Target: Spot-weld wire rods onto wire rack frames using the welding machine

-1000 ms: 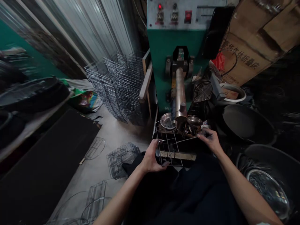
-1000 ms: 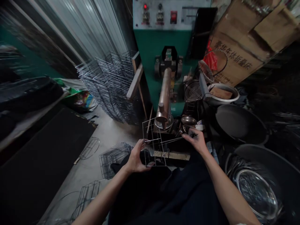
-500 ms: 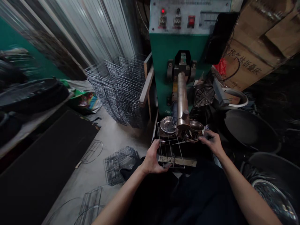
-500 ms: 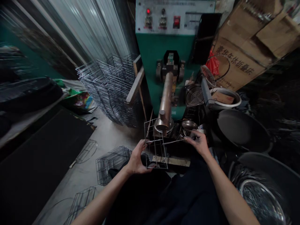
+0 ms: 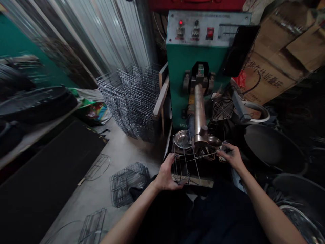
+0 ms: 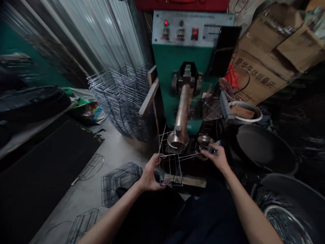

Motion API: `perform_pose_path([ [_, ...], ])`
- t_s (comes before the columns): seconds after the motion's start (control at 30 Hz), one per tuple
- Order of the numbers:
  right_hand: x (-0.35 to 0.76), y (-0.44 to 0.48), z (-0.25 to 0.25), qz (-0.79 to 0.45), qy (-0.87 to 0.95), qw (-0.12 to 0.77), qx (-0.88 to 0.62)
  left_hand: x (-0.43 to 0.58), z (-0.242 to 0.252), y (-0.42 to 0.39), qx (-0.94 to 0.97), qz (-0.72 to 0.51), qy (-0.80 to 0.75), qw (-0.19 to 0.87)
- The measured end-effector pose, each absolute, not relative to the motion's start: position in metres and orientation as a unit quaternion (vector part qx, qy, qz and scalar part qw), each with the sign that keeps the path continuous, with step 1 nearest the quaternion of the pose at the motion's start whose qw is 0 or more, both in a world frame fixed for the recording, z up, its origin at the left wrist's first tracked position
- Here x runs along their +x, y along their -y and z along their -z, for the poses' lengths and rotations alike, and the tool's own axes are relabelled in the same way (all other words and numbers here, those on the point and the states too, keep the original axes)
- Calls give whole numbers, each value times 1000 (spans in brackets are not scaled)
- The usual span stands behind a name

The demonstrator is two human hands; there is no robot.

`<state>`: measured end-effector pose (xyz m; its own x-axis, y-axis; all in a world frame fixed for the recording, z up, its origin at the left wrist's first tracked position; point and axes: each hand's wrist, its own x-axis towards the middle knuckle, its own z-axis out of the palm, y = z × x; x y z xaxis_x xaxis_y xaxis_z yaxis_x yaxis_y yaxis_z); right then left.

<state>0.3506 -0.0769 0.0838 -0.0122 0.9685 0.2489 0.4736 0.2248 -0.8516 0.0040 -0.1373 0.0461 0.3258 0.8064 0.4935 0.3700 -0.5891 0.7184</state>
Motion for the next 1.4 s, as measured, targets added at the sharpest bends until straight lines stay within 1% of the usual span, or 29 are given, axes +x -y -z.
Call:
perform_pose_path([
  [0.53,350,71,-91,-296,651,435,-547,7,-47,128,758,-462,-371,272],
  [0.73,351,68,-92,-301,645,432,-554,9,-45,121,762,-453,-393,244],
  [1.03,356,65,-90,-273,653,440,-552,11,-56,116,758,-453,-375,284],
  [1.17,353,65,-90,-284,662,419,-553,11,-59,115,758,-440,-383,292],
  [1.27,354,67,-95,-242,665,412,-574,7,-58,116,759,-434,-379,301],
  [1.4,410,94,-90,-109,638,403,-647,0,-51,116,768,-390,-424,279],
])
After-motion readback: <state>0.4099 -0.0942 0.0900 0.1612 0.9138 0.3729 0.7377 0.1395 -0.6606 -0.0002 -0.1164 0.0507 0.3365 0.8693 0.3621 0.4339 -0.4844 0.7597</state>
